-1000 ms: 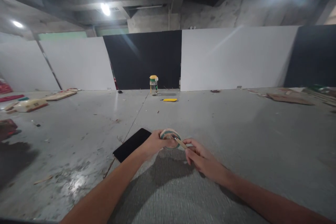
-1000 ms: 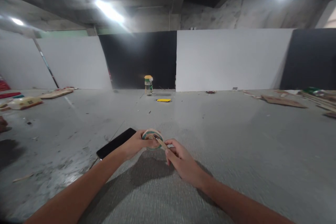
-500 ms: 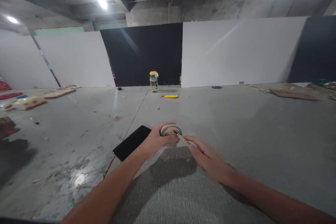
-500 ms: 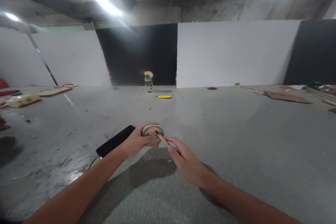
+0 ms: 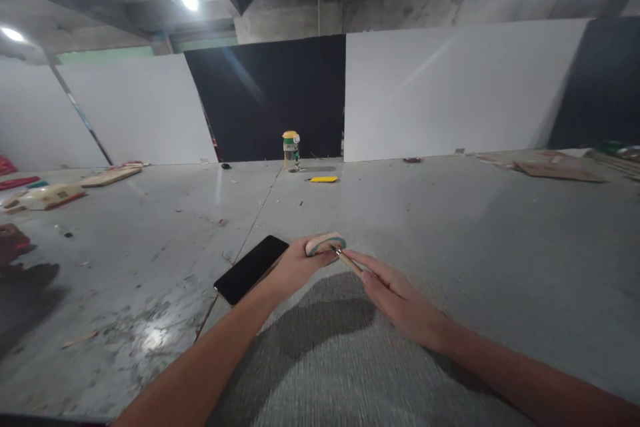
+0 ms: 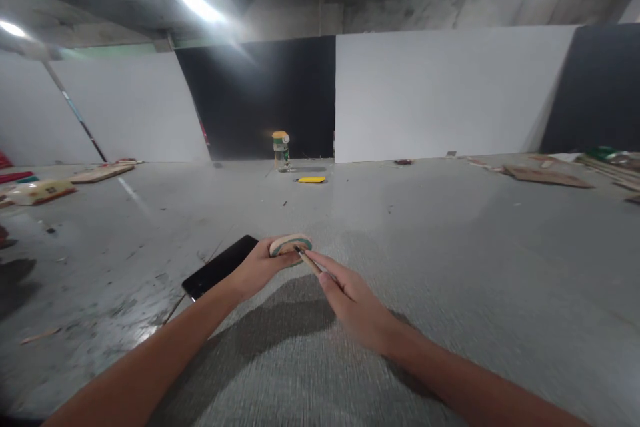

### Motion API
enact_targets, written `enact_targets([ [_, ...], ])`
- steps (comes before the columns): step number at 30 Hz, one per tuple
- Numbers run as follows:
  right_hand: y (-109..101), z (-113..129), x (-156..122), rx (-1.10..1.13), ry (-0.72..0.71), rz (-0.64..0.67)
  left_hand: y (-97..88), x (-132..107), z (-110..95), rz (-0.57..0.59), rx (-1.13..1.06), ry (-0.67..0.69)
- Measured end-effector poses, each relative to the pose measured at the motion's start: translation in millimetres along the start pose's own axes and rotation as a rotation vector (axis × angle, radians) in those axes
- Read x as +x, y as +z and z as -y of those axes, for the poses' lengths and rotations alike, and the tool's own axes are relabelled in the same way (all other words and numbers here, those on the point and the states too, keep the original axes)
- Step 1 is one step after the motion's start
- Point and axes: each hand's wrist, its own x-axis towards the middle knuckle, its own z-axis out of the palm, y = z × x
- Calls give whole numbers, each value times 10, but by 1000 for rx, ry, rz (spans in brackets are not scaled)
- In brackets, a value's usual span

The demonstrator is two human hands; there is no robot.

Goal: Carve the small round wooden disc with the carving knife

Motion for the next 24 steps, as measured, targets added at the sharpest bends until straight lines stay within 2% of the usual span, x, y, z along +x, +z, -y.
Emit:
enact_targets([
  [7, 20, -39, 5, 59, -35, -9, 32, 6, -1, -27, -107, 3],
  [12, 20, -25, 11, 69, -9, -20, 76, -17, -87, -58, -287, -96],
  [17, 7, -51, 21, 81, -22, -34, 51, -22, -67, -22, -311, -52],
  [24, 15, -89, 11, 75, 3, -25, 33, -18, -4, 11, -271, -72],
])
